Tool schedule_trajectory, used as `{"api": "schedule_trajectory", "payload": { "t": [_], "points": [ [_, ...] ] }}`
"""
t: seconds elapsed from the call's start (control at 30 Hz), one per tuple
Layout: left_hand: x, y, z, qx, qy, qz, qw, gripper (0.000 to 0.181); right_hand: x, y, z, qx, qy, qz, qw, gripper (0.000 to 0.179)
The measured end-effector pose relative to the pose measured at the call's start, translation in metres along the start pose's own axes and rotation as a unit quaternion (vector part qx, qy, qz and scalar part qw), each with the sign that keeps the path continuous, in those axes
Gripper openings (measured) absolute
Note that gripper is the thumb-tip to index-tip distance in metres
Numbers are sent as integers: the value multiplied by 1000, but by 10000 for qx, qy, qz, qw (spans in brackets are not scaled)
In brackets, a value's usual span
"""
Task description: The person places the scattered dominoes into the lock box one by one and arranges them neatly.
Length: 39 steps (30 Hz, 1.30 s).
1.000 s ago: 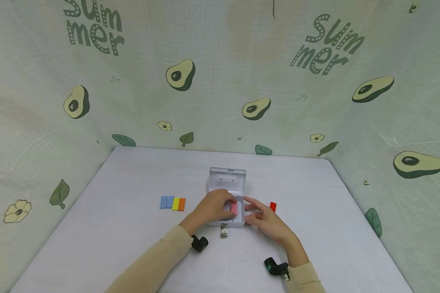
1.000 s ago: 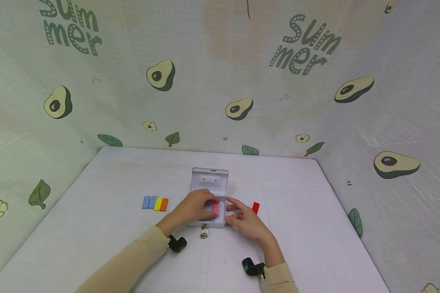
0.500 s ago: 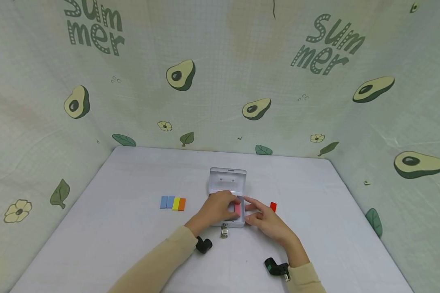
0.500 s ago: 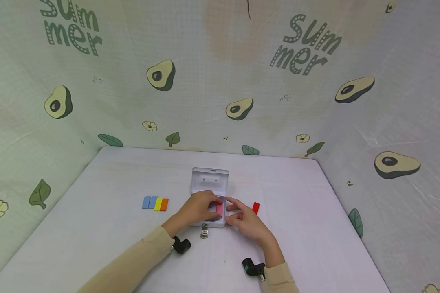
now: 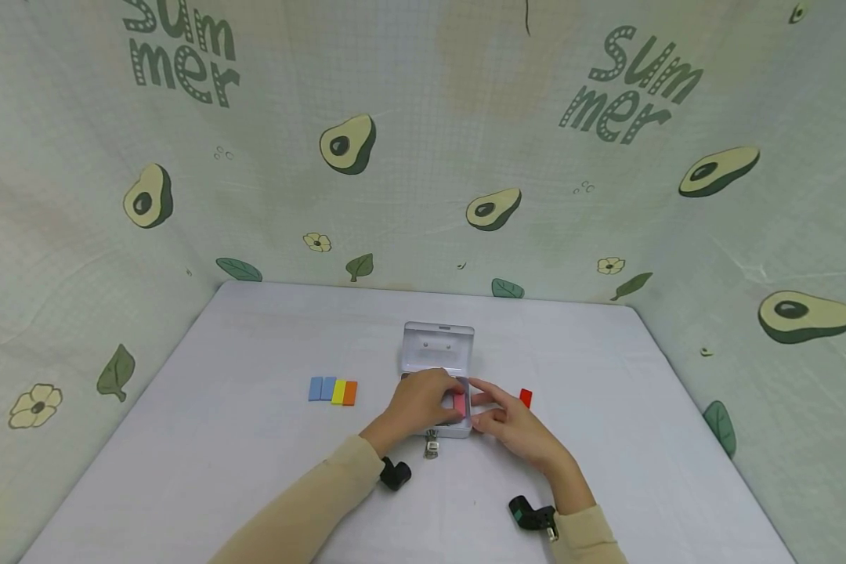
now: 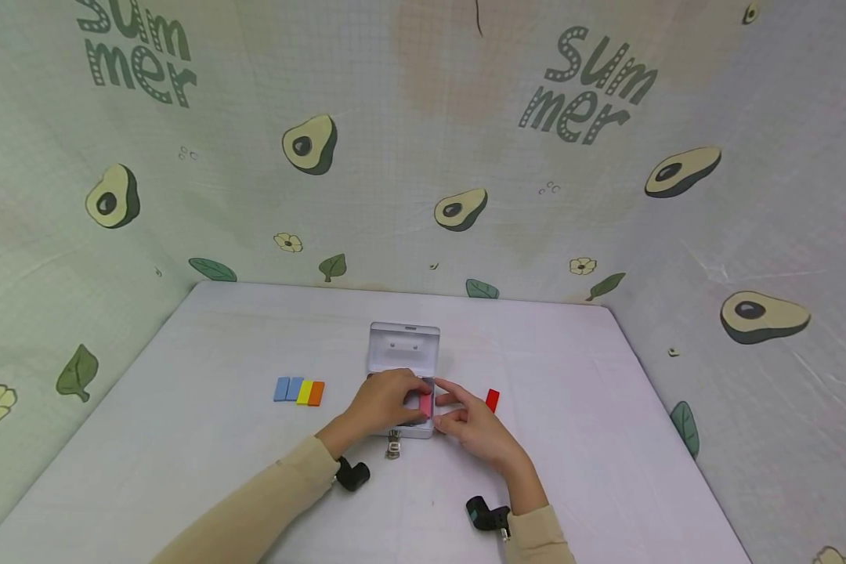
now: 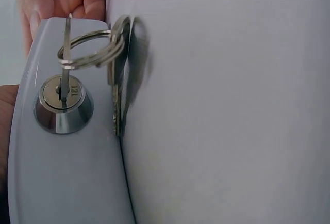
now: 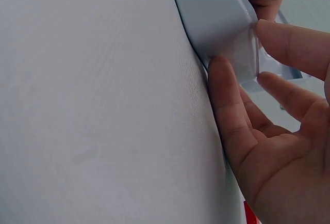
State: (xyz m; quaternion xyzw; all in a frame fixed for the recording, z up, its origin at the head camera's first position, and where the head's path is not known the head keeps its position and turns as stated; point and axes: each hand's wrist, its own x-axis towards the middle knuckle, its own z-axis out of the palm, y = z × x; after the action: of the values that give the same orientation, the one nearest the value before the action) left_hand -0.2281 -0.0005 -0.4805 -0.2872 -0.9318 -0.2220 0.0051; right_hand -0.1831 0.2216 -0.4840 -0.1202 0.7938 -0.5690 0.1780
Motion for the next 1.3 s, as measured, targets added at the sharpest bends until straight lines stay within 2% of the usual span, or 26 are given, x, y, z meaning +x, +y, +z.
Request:
{"api": "schedule_trajectory", "payload": {
  "t": [0.27,0.73,1.3],
  "points": [
    [0,1,2,160,83,-1,9998,38,1,1,0,25,2,-9,10000,69],
    [0,-1,7,96,196,-95,9997,38,1,3,0,77,-24,-22,10000,69],
    [-3,1,5,-22,179,-124,9998,40,1,3,0,-46,11,15,10000,68]
  ]
}}
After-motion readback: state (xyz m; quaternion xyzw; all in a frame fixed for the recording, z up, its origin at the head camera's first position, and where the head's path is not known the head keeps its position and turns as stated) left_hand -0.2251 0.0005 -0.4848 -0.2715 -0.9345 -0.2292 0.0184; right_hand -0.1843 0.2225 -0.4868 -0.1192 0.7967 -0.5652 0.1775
